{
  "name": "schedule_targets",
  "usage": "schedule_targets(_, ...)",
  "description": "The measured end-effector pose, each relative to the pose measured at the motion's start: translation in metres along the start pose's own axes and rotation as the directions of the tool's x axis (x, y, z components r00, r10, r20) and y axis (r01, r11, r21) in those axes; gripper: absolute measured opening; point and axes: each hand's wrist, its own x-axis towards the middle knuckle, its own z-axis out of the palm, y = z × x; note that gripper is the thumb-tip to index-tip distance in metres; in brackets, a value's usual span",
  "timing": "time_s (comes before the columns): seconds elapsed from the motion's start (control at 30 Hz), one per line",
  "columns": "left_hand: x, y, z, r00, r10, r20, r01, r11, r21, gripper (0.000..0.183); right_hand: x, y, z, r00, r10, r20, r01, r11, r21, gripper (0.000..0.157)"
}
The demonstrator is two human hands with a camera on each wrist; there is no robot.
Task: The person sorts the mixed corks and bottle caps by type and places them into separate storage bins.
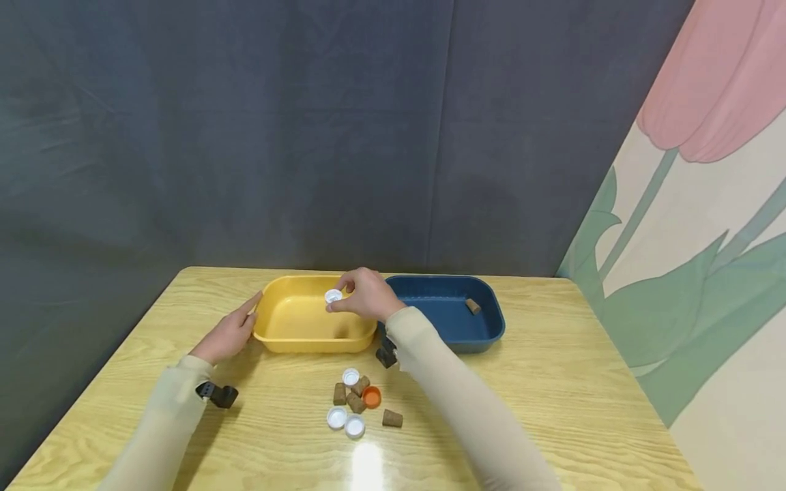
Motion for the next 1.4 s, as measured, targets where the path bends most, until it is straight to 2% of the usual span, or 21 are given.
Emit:
schedule_targets(0.13, 0.000, -0.001, 0.003, 1.000, -0.018, 0.010, 0.018, 1.000, 0.002, 0.054, 0.012, -0.006, 0.005, 0.999, 0.036, 0.020, -0.036, 0.999, 0.024, 0.031)
schedule_targets(0.53, -0.001, -0.003, 0.005, 1.000, -0.007, 0.015, 0.007, 1.000, 0.011, 0.053, 0.034, -0.010, 0.024, 0.987, 0.152, 0.058, -0.153, 0.988, 0.008, 0.032)
schedule_targets(0.83, -0.002, -0.003, 0.009, 0.999, -0.023, 0.028, 0.023, 1.000, -0.010, 0.054, 0.034, -0.011, 0.037, 0.988, 0.137, 0.074, -0.131, 0.988, -0.078, 0.030)
schedule_targets(1.07, -0.006, -0.007, 0.009, 0.996, -0.060, 0.070, 0.067, 0.993, -0.102, 0.055, 0.032, -0.010, 0.046, 0.984, 0.152, 0.094, -0.146, 0.987, -0.070, 0.033)
schedule_targets(1.2, -0.006, -0.006, 0.006, 0.995, -0.049, 0.089, 0.060, 0.990, -0.130, 0.056, 0.034, -0.011, 0.045, 0.981, 0.157, 0.113, -0.147, 0.985, -0.093, 0.035)
schedule_targets(1.4, 0.001, -0.001, 0.000, 0.996, -0.038, 0.083, 0.049, 0.989, -0.139, 0.056, 0.043, -0.016, 0.035, 0.982, 0.160, 0.096, -0.148, 0.981, -0.123, 0.038)
